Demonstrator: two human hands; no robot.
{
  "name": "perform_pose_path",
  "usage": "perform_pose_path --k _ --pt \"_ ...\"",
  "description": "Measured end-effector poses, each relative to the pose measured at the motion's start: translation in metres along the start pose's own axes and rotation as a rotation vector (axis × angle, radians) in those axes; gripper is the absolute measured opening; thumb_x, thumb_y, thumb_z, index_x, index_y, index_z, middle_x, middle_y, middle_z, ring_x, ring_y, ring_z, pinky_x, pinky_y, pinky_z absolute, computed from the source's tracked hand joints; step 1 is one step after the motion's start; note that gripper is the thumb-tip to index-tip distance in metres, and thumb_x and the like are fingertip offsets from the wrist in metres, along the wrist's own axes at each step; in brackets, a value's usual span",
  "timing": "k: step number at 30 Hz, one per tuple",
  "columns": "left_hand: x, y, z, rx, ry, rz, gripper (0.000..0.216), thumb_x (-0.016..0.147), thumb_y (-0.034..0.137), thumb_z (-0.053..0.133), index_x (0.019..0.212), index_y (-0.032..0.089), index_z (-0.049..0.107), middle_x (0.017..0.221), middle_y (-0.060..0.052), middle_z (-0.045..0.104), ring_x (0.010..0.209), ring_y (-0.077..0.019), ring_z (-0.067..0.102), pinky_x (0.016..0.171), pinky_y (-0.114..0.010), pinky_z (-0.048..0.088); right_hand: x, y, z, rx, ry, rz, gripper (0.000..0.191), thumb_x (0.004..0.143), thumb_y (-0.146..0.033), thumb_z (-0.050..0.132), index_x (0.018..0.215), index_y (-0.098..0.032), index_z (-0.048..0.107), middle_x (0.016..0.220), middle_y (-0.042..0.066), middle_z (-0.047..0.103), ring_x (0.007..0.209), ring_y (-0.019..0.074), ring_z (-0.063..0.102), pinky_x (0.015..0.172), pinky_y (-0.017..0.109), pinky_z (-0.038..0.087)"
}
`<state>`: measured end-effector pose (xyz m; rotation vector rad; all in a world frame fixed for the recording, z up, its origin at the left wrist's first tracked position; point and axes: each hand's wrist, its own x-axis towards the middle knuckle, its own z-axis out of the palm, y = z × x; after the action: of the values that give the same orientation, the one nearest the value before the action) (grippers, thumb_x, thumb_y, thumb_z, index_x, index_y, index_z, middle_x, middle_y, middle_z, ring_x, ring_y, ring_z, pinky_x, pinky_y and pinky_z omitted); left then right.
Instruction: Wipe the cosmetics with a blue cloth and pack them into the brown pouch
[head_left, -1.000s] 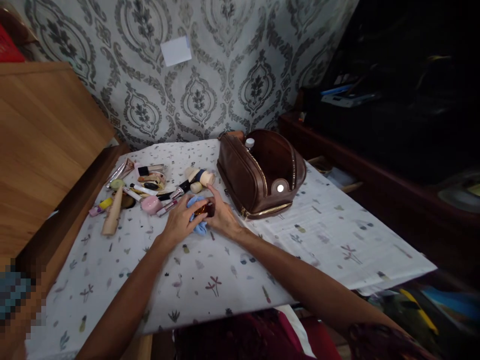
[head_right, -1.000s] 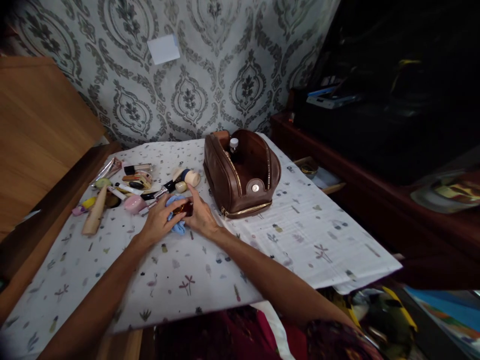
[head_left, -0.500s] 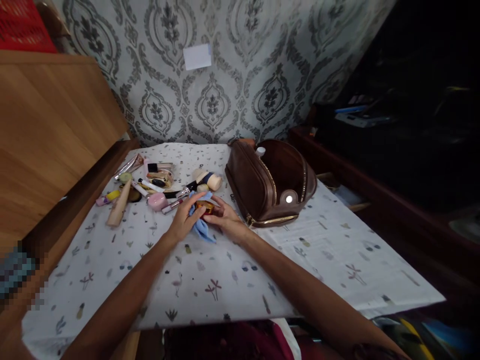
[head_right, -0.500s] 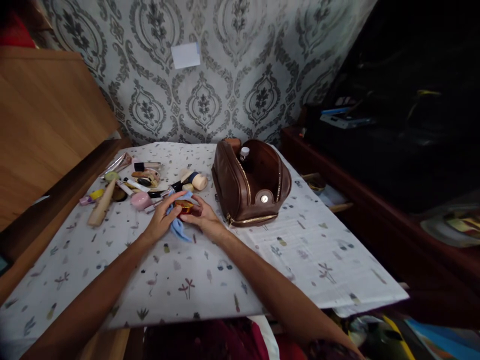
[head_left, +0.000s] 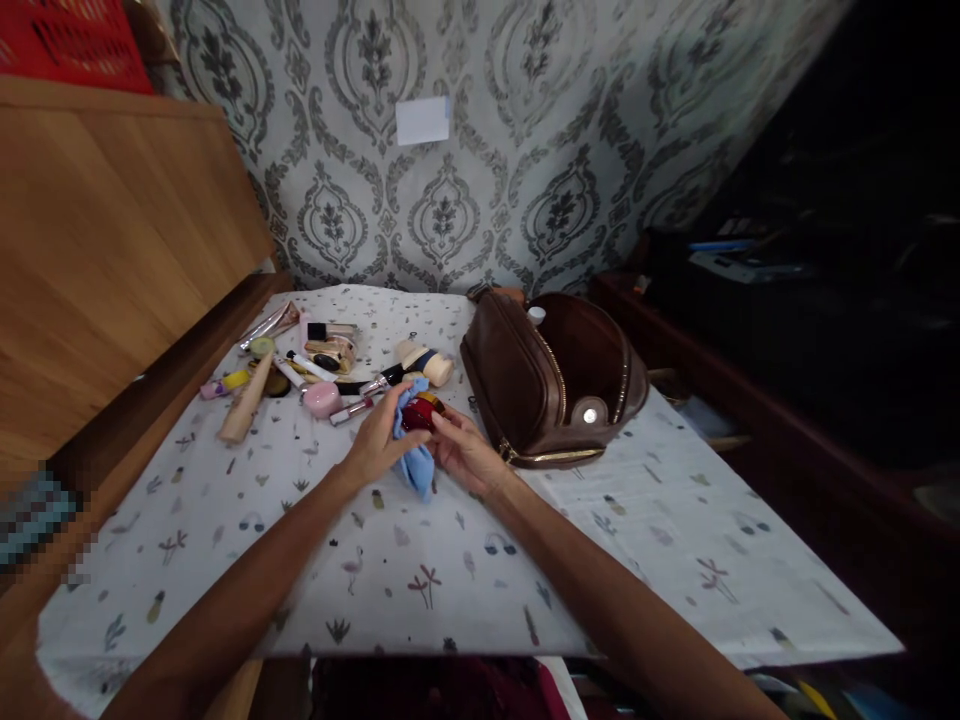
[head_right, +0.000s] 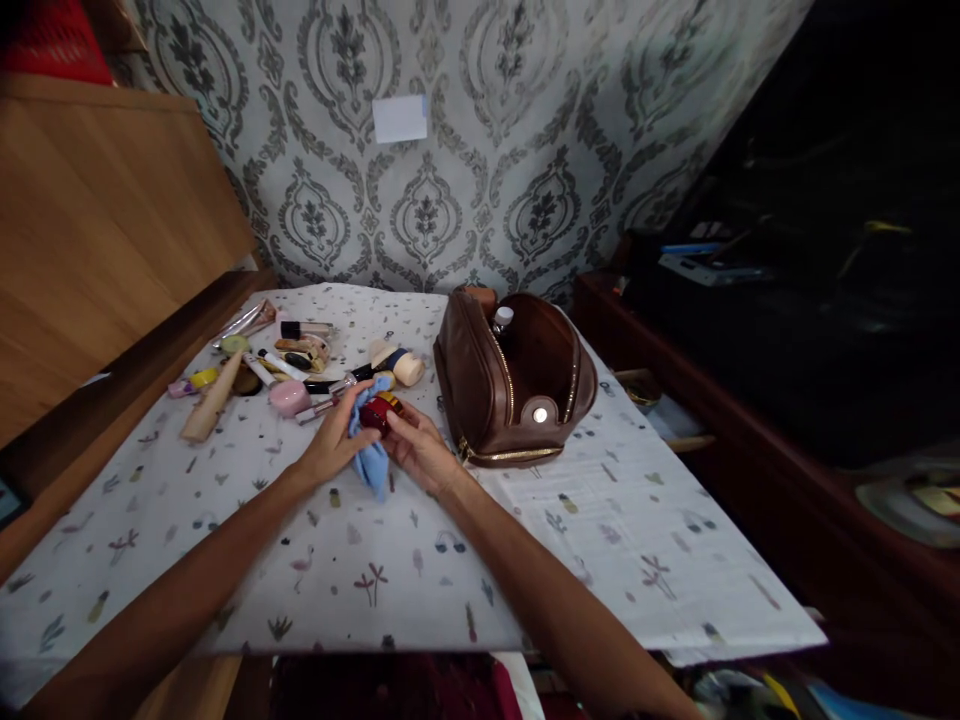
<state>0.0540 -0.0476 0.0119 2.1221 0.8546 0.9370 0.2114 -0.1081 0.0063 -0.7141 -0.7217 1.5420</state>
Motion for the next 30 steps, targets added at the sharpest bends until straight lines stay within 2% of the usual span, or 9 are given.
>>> perform_pose_path --k 2,4,10,13,16,21,25,30 --pt "-0.002 -0.001 0.004 0.161 -0.020 0.032 0.084 0.079 0.057 0.071 0.145 0.016 0.039 0.139 -0.018 0.056 0.128 -0.0351 0.053 0.105 -0.049 0.044 0.000 0.001 0.000 -0.017 0.011 0.004 0.051 0.066 -0.045 0.086 0.105 -0.020 0.066 0.111 0.006 0.073 0.102 0.0206 0.069 0.092 0.034 0.055" --pt "-0.002 -0.003 0.006 0.244 -0.017 0.041 0.081 0.078 0.051 0.074 0.144 0.016 0.041 0.138 -0.018 0.057 0.128 -0.0353 0.054 0.104 -0.049 0.046 0.000 0.002 0.000 -0.030 0.013 0.014 0.049 0.065 -0.044 0.087 0.103 -0.020 0.068 0.104 0.005 0.075 0.098 0.0191 0.069 0.089 0.031 0.054" --pt "0.001 -0.002 -0.006 0.191 -0.113 0.113 0.068 0.081 0.041 0.071 0.140 0.020 0.046 0.136 -0.014 0.062 0.122 -0.0303 0.061 0.106 -0.044 0.047 0.001 0.002 -0.005 -0.046 0.074 0.088 0.046 0.071 -0.053 0.080 0.101 -0.020 0.067 0.093 0.003 0.074 0.081 0.0161 0.067 0.070 0.027 0.052" --pt "0.002 -0.002 -0.008 0.140 -0.137 0.103 0.069 0.080 0.040 0.072 0.141 0.021 0.045 0.137 -0.013 0.061 0.122 -0.0304 0.060 0.106 -0.044 0.047 0.001 -0.001 -0.008 -0.092 0.088 0.056 0.044 0.069 -0.050 0.083 0.098 -0.021 0.066 0.092 0.002 0.072 0.080 0.0154 0.066 0.067 0.026 0.052" --pt "0.002 -0.004 -0.004 0.051 -0.127 0.071 0.072 0.079 0.039 0.073 0.142 0.018 0.042 0.137 -0.015 0.060 0.122 -0.0304 0.059 0.107 -0.046 0.045 0.003 -0.002 -0.010 -0.151 0.098 -0.045 0.046 0.066 -0.048 0.085 0.099 -0.023 0.066 0.098 0.003 0.071 0.088 0.0168 0.066 0.075 0.028 0.054" --pt "0.005 -0.007 0.004 -0.265 -0.084 -0.076 0.066 0.078 0.034 0.073 0.136 0.018 0.046 0.133 -0.013 0.062 0.122 -0.0292 0.060 0.106 -0.045 0.046 0.007 0.002 -0.013 -0.332 0.152 -0.252 0.064 0.064 -0.046 0.086 0.120 -0.025 0.063 0.117 0.006 0.068 0.110 0.0221 0.063 0.098 0.040 0.051" --pt "0.007 -0.005 0.006 -0.534 -0.103 -0.191 0.066 0.070 0.030 0.075 0.131 0.017 0.053 0.131 -0.012 0.065 0.122 -0.0306 0.060 0.101 -0.041 0.051 0.006 0.007 -0.013 -0.494 0.142 -0.374 0.067 0.068 -0.042 0.084 0.128 -0.025 0.060 0.123 0.008 0.064 0.115 0.0233 0.060 0.097 0.040 0.052" --pt "0.002 -0.003 0.006 -0.719 -0.133 -0.397 0.065 0.065 0.028 0.077 0.128 0.020 0.061 0.128 -0.009 0.068 0.114 -0.0299 0.066 0.090 -0.036 0.057 -0.001 0.004 -0.011 -0.797 0.171 -0.572 0.055 0.077 -0.036 0.078 0.128 -0.024 0.061 0.124 0.010 0.062 0.115 0.0248 0.060 0.095 0.041 0.054"
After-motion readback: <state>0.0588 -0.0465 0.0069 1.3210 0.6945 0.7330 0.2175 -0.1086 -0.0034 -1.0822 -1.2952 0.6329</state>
